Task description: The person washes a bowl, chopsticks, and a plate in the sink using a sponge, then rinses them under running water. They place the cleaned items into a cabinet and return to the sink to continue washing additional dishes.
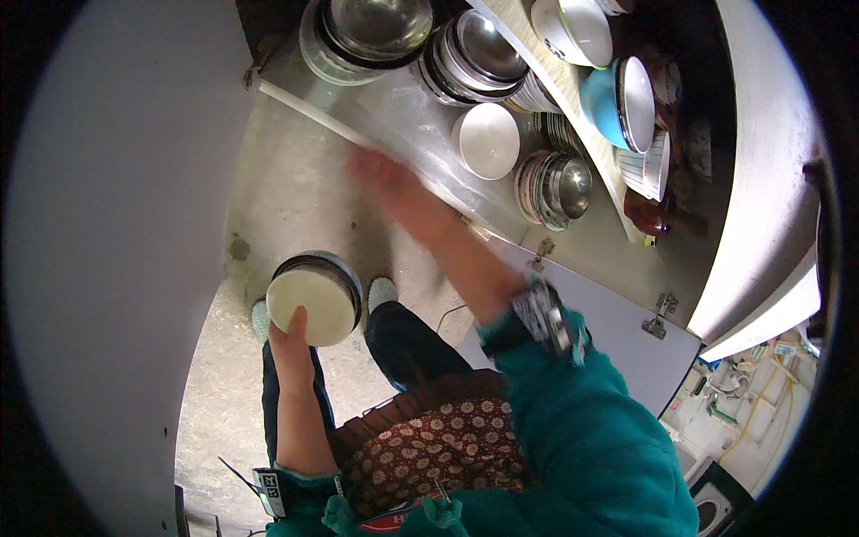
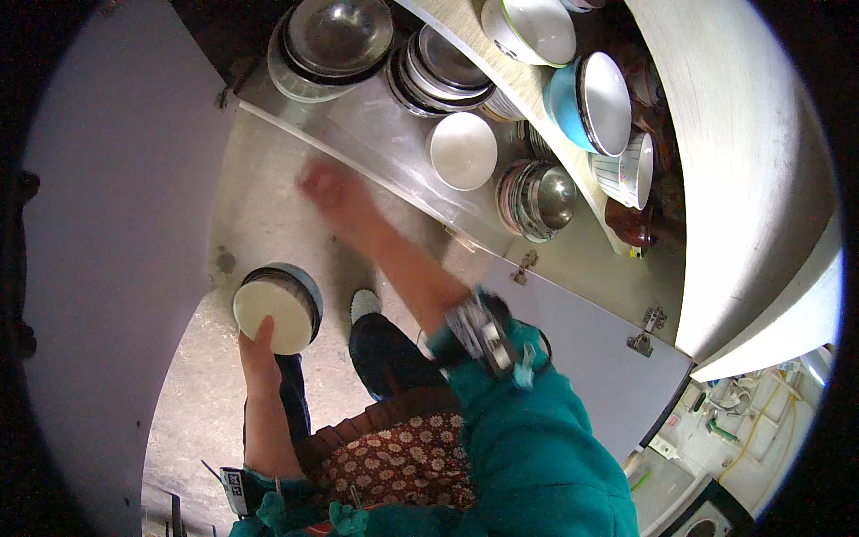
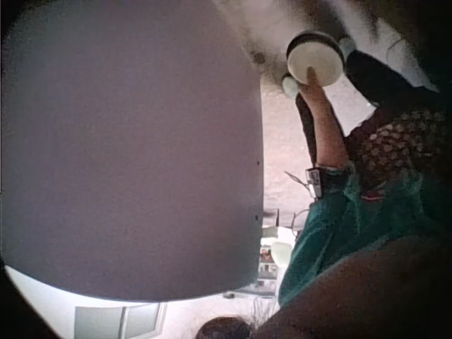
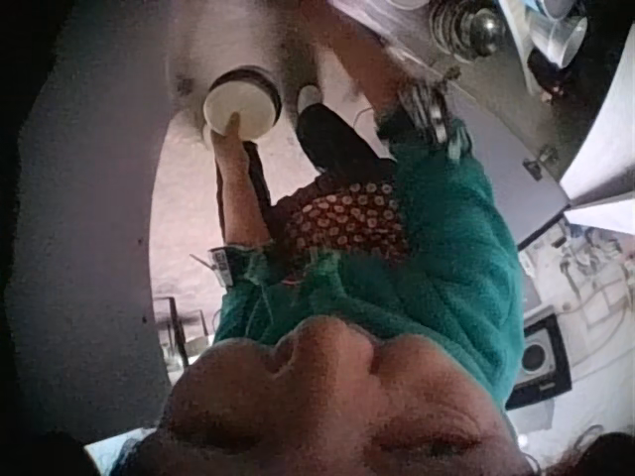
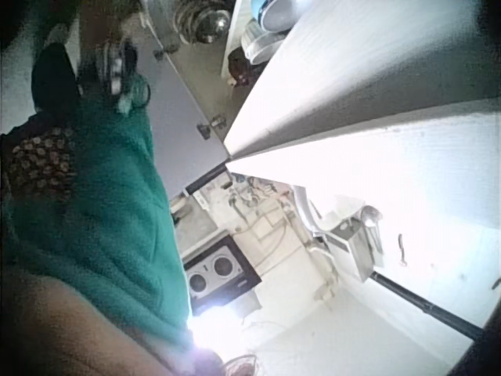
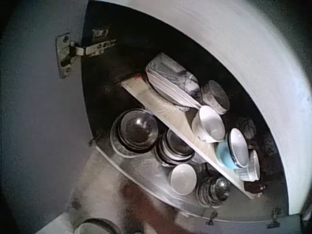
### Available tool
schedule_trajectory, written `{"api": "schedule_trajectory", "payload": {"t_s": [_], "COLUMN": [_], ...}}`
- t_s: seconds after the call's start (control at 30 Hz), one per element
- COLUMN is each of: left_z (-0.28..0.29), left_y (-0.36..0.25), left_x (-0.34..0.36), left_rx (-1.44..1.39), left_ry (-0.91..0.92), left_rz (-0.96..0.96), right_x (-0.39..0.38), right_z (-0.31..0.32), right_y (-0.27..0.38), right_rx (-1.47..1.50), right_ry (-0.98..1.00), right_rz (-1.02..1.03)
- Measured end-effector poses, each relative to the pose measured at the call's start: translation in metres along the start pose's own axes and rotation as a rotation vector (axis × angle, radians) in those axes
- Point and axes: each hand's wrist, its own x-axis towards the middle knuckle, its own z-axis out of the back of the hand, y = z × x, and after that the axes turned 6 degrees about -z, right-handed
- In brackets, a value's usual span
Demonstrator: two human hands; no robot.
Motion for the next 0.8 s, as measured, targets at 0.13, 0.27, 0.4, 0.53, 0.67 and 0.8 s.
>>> {"api": "schedule_trajectory", "payload": {"t_s": [0.13, 0.27, 0.4, 0.53, 0.67, 0.8], "left_z": [-0.006, -0.014, -0.013, -0.015, -0.016, -0.014], "left_y": [0.001, 0.001, -0.006, -0.013, -0.015, -0.013], "left_x": [-0.002, -0.009, -0.015, -0.017, -0.016, -0.013], "left_rx": [0.326, 0.584, 0.303, -0.021, 0.095, 0.120], "left_ry": [0.045, 0.166, 0.350, 0.452, 0.407, 0.433], "left_rz": [-0.135, -0.319, -0.232, -0.184, -0.166, -0.149], "right_x": [-0.104, -0.117, -0.127, -0.142, -0.152, -0.139], "right_z": [-0.044, -0.050, -0.046, -0.006, 0.057, 0.115], "right_y": [-0.008, -0.031, -0.049, -0.039, 0.009, 0.057], "right_rx": [-0.334, -0.196, -0.050, 0.393, 0.772, 0.760], "right_ry": [-0.005, 0.046, -0.014, -0.175, -0.439, -0.660], "right_rz": [0.214, -0.274, -0.270, -0.447, -0.400, -0.058]}}
